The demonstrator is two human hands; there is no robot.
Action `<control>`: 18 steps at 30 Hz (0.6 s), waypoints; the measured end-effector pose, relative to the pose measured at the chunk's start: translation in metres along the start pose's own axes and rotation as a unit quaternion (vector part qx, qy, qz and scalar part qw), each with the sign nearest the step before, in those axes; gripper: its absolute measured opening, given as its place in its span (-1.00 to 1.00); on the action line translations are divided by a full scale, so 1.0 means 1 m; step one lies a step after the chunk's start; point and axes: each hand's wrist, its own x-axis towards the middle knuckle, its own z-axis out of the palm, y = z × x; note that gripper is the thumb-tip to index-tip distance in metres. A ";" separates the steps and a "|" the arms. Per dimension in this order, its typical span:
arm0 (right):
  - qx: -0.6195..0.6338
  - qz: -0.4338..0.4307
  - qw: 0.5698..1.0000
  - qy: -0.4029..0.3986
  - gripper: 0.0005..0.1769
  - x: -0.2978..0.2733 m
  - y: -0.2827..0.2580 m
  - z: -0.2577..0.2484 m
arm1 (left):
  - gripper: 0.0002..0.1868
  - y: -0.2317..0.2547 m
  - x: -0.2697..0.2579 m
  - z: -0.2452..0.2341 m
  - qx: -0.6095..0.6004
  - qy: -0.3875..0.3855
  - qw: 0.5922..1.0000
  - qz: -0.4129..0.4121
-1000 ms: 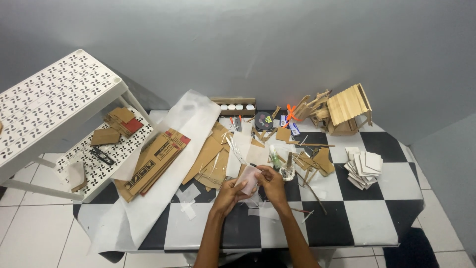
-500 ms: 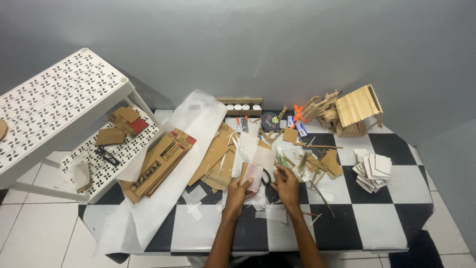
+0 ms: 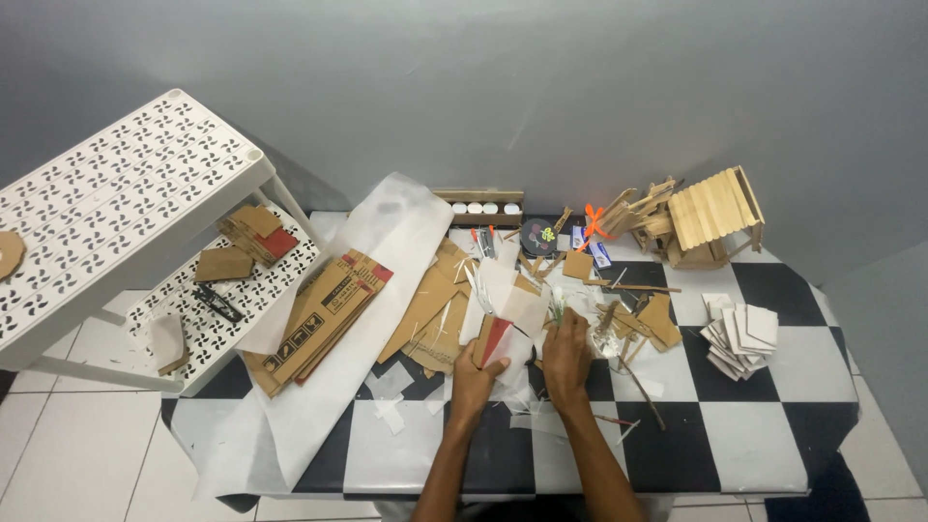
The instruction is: Cutting a small piece of red material with scissors and applying glue to it for a model-making project.
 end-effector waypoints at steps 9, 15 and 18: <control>0.013 0.029 0.999 0.023 -0.51 0.005 0.006 0.008 | -0.66 0.033 -0.004 0.009 0.075 -0.005 0.997 0.034; 0.220 0.074 0.972 0.021 -0.55 0.008 -0.004 -0.010 | -0.67 0.044 0.011 0.007 0.185 -0.012 0.978 0.096; 0.446 0.182 0.870 -0.108 -0.48 0.014 -0.004 -0.017 | -0.64 0.086 -0.008 0.008 0.225 -0.010 0.962 0.156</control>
